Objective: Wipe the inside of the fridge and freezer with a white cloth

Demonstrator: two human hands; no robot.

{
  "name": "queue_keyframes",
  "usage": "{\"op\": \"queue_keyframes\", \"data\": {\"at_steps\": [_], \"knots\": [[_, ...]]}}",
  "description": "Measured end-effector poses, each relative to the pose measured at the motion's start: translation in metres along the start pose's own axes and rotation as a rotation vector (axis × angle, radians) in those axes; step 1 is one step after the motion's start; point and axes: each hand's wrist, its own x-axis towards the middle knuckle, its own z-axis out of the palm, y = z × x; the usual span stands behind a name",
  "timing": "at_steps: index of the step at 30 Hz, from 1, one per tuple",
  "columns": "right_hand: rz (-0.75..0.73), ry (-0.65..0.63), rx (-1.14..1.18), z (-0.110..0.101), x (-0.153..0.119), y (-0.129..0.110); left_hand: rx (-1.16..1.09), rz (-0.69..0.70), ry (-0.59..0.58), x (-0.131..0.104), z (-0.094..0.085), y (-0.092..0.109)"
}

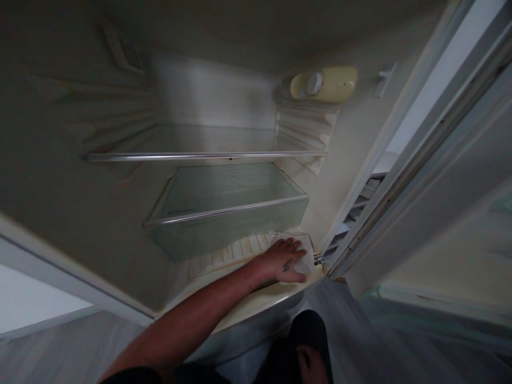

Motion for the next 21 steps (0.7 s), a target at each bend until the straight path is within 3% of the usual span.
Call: {"op": "queue_keyframes", "data": {"at_steps": [7,11,16,21], "knots": [[-0.051,-0.021,-0.009,-0.001,0.002,0.0,-0.026,-0.156,0.155,0.038,0.032,0.008],[-0.085,-0.015,-0.019,-0.003,0.0,0.004,-0.027,-0.216,0.21,0.04,0.043,-0.001],[-0.057,-0.001,-0.079,-0.004,-0.004,0.005,-0.021,-0.253,0.21,0.009,0.039,-0.011],[-0.088,-0.033,-0.099,-0.004,-0.004,0.005,-0.001,-0.327,0.202,-0.058,0.028,-0.022]]}}
